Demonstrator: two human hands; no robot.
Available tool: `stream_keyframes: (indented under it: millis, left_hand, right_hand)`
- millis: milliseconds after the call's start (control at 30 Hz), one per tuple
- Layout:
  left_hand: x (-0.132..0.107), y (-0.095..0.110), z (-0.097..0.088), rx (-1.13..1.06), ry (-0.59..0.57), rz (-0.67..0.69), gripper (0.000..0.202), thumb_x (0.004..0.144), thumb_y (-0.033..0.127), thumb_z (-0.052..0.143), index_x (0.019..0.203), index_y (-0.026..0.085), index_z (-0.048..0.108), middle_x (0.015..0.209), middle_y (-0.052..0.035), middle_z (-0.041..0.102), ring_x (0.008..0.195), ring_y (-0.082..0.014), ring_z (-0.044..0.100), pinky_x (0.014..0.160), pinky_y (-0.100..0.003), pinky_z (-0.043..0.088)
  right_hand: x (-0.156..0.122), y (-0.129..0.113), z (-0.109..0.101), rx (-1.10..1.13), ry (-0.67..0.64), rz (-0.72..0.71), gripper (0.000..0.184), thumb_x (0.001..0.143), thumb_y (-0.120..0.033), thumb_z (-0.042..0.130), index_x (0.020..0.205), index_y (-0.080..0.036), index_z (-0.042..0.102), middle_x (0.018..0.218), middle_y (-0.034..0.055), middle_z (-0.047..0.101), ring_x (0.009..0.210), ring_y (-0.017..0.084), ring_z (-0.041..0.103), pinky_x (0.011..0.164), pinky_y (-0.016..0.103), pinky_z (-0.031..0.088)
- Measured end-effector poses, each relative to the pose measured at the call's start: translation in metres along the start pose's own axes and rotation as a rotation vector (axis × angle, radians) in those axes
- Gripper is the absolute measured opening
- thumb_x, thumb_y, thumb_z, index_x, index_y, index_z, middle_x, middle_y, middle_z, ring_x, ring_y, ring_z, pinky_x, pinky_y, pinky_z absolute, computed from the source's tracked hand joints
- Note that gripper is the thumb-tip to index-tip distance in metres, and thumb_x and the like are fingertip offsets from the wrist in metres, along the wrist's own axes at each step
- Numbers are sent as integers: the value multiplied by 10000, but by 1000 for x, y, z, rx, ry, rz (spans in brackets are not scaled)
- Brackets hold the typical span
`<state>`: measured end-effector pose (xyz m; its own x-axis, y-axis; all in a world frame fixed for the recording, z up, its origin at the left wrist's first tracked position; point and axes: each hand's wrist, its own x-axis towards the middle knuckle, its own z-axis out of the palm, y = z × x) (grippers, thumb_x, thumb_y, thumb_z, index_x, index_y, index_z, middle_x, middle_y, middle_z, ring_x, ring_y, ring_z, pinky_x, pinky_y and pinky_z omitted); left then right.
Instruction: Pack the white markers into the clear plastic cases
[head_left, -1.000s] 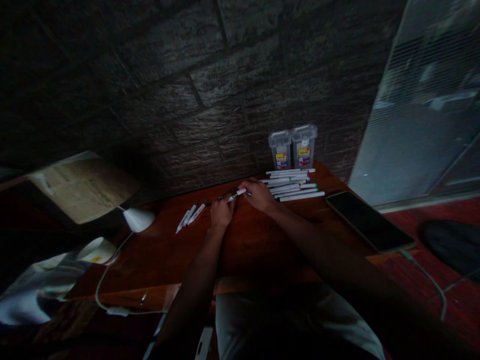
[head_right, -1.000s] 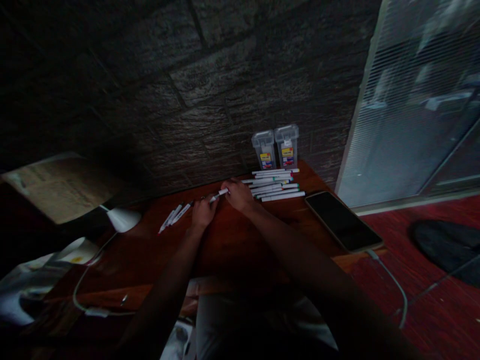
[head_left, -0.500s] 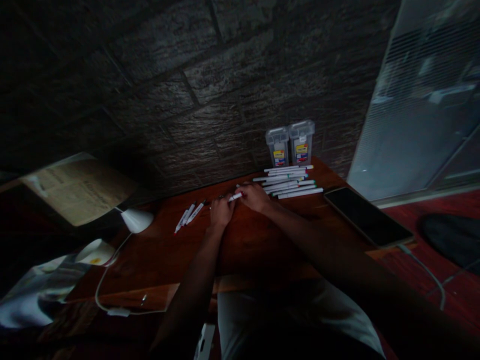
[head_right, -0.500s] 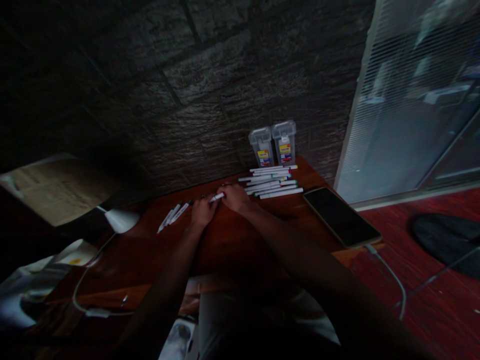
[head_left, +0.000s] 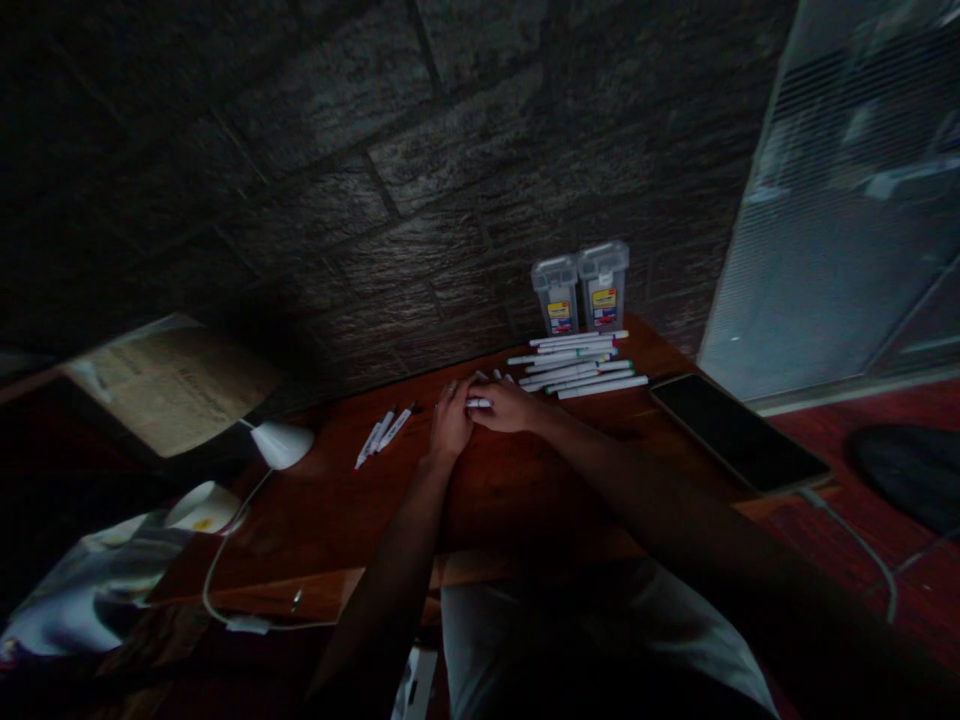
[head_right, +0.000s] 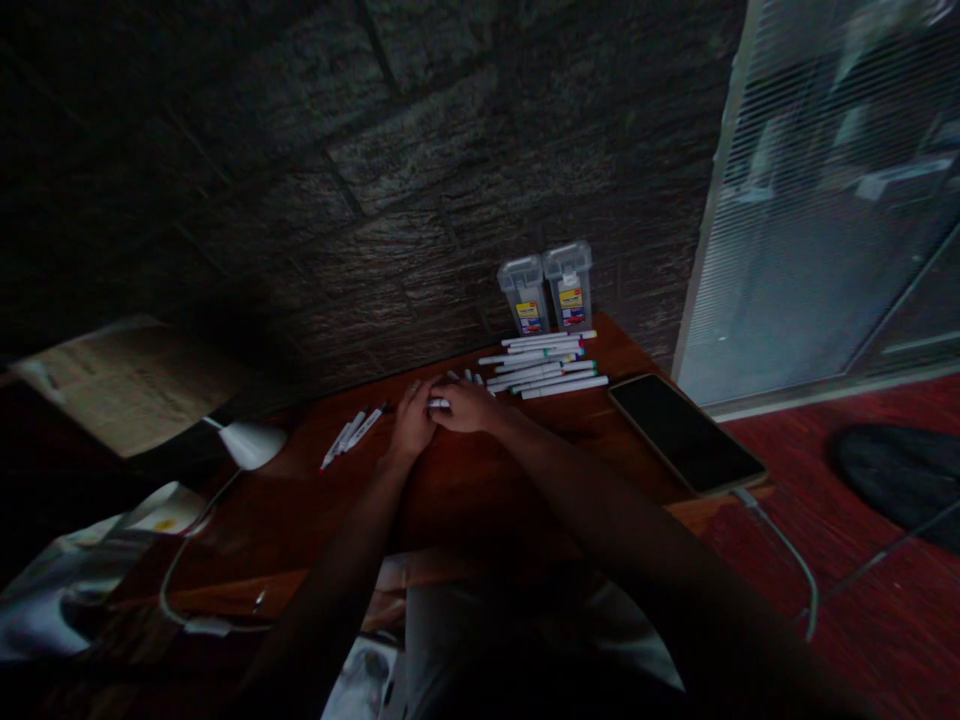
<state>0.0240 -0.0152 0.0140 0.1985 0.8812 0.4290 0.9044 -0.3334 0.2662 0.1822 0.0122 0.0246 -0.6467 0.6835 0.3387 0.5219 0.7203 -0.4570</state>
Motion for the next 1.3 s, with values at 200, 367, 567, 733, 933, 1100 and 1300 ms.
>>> stream_keyframes:
  millis: [200, 367, 567, 733, 933, 1100, 1300]
  left_hand:
    - [1, -20, 7, -57, 398, -141, 580, 840, 63, 567, 1413, 155, 562, 1459, -180, 530, 1426, -324, 450, 1266, -511, 319]
    - [7, -41, 10, -317, 500, -441, 546, 880, 74, 525, 1424, 118, 496, 1398, -207, 588, 1404, -291, 515, 1250, -470, 360]
    - [15, -30, 17, -960, 434, -685, 559, 1076, 548, 288, 1318, 129, 567, 1028, -134, 741, 854, -214, 762, 796, -338, 625]
    - [15, -13, 20, -1123, 312, -687, 706, 1051, 659, 284, 1143, 99, 704, 1047, -155, 772, 996, -241, 763, 862, -335, 623]
    - [17, -17, 17, -1046, 303, -679, 907, 1033, 682, 50, 1078, 75, 722, 934, -185, 783, 937, -255, 777, 843, -366, 630]
    - [9, -28, 11, -390, 239, -533, 554, 1088, 464, 278, 1142, 139, 723, 1171, -177, 767, 1164, -275, 722, 1044, -392, 546]
    - [3, -27, 9, 117, -135, -397, 344, 1028, 297, 493, 1314, 199, 656, 1381, -142, 684, 1312, -298, 638, 1121, -415, 483]
  right_hand:
    - [3, 0, -1, 27, 72, 91, 322, 1079, -293, 434, 1238, -161, 680, 1259, 123, 743, 1149, 226, 694, 1010, 333, 451]
    - [1, -4, -3, 34, 79, 197, 310, 1066, -323, 465, 1277, -185, 645, 1146, 90, 770, 1071, 225, 708, 925, 302, 461]
    - [1, -14, 6, -5, 79, 239, 376, 1092, -382, 401, 1180, -171, 699, 1213, 134, 733, 1140, 253, 674, 976, 333, 446]
    - [2, -16, 14, 105, 146, 262, 395, 1081, -443, 433, 1216, -210, 721, 1177, 86, 748, 1119, 228, 675, 985, 329, 454]
    - [4, -11, 13, 168, 194, 385, 391, 1073, -387, 450, 1226, -181, 745, 1237, 116, 757, 1164, 233, 685, 973, 306, 476]
    - [5, -12, 14, 271, 251, 380, 442, 1082, -470, 408, 1154, -235, 775, 1142, 48, 791, 1087, 184, 712, 932, 269, 483]
    - [10, -13, 21, 251, 210, 400, 448, 1087, -405, 419, 1025, -175, 799, 1121, 103, 784, 1106, 207, 686, 990, 313, 452]
